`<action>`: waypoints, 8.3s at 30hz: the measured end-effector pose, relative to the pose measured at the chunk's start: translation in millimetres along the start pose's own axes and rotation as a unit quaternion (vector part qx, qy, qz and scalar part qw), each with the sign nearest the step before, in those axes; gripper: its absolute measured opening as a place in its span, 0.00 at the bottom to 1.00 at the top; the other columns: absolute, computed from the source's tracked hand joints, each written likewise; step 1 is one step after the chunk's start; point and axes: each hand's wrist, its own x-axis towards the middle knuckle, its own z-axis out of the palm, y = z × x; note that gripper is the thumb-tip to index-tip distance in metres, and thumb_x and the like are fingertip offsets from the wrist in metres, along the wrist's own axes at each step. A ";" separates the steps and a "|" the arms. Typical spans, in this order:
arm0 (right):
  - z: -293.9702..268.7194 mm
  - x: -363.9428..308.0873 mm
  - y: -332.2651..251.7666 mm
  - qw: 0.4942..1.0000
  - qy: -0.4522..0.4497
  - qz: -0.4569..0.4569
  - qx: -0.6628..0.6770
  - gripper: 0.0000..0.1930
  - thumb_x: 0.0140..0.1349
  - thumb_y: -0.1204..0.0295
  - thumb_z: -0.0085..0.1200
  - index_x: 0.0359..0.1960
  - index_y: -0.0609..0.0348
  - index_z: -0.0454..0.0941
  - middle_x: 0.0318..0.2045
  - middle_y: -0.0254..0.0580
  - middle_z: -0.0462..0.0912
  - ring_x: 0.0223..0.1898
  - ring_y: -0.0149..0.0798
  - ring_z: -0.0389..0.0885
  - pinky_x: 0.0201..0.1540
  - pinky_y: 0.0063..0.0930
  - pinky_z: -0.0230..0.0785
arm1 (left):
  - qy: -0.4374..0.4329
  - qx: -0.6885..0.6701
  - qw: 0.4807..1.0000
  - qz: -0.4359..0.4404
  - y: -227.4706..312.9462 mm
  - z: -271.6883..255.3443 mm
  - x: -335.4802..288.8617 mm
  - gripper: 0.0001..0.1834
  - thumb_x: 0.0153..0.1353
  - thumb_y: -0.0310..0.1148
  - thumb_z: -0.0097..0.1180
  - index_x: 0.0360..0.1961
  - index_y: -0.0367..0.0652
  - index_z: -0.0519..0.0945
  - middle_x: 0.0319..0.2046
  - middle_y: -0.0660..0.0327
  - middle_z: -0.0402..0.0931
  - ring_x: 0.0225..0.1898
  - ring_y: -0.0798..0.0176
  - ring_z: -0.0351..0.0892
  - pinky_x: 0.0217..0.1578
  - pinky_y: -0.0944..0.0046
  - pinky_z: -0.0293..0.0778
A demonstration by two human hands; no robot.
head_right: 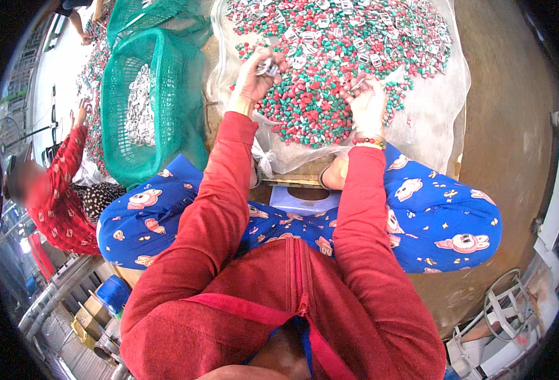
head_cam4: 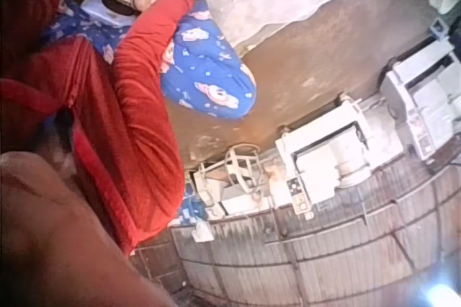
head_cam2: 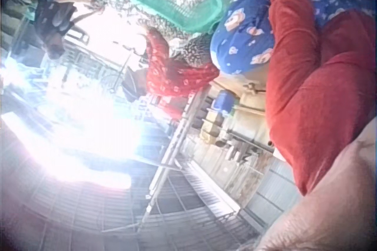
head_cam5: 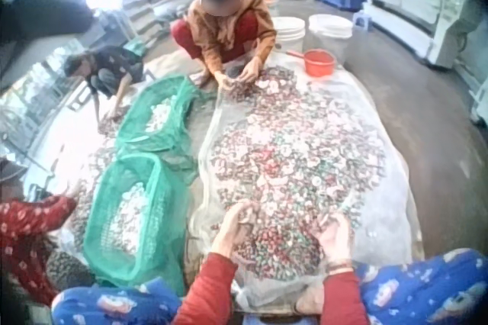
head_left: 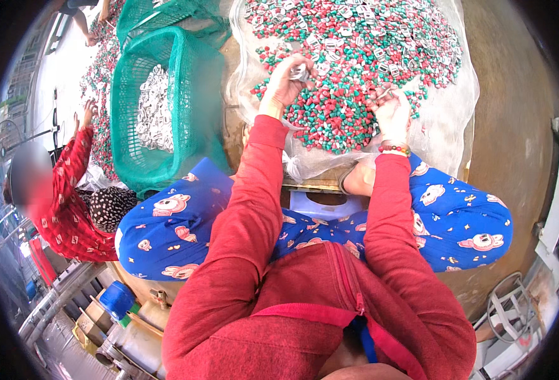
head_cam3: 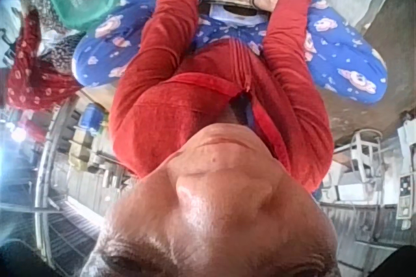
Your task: The person sorts through a pile of red, white, and green plastic components by hand, picking up specific white circular pieces and placing them into a green plastic basket.
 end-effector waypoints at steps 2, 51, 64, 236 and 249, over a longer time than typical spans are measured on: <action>5.2 4.5 4.7 0.999 -0.010 0.040 0.016 0.09 0.57 0.64 0.50 0.28 0.56 0.70 0.17 0.32 0.68 0.21 0.31 0.69 0.29 0.28 0.66 | 0.016 -0.080 0.997 0.010 3.8 -17.5 12.2 0.10 0.56 0.37 0.50 0.31 0.41 0.72 0.28 0.59 0.74 0.29 0.62 0.75 0.19 0.68 0.69; 25.6 60.4 1.5 0.959 -0.213 0.156 0.104 0.14 0.64 0.69 0.38 0.45 0.65 0.69 0.13 0.29 0.54 0.16 0.24 0.52 0.09 0.15 0.45 | 0.134 0.702 0.699 0.001 -32.2 -18.7 48.7 0.23 0.46 0.48 0.60 0.34 0.38 0.78 0.33 0.52 0.75 0.36 0.52 0.77 0.37 0.54 0.73; 31.8 49.3 17.4 0.956 -0.061 -0.069 -0.277 0.19 0.59 0.79 0.43 0.53 0.68 0.61 0.37 0.45 0.74 0.33 0.35 0.76 0.35 0.26 0.72 | 0.183 0.138 0.972 0.049 -42.5 -18.0 16.1 0.16 0.54 0.44 0.56 0.36 0.42 0.77 0.29 0.60 0.77 0.26 0.60 0.77 0.29 0.59 0.73; 213.2 50.1 103.4 0.910 -0.271 0.241 -0.201 0.13 0.61 0.75 0.46 0.47 0.63 0.70 0.29 0.32 0.76 0.22 0.22 0.70 0.24 0.14 0.64 | 0.157 -0.192 0.940 0.233 52.9 -48.9 -33.4 0.17 0.56 0.26 0.54 0.47 0.31 0.70 0.29 0.65 0.71 0.25 0.75 0.68 0.22 0.77 0.62; 210.9 -35.7 110.4 0.916 -0.296 0.174 -0.206 0.13 0.60 0.78 0.45 0.47 0.63 0.71 0.25 0.31 0.75 0.16 0.18 0.63 0.16 0.10 0.53 | 0.276 -0.181 0.889 0.318 45.8 -6.7 -58.1 0.09 0.60 0.26 0.46 0.40 0.34 0.72 0.19 0.67 0.70 0.15 0.77 0.65 0.14 0.78 0.61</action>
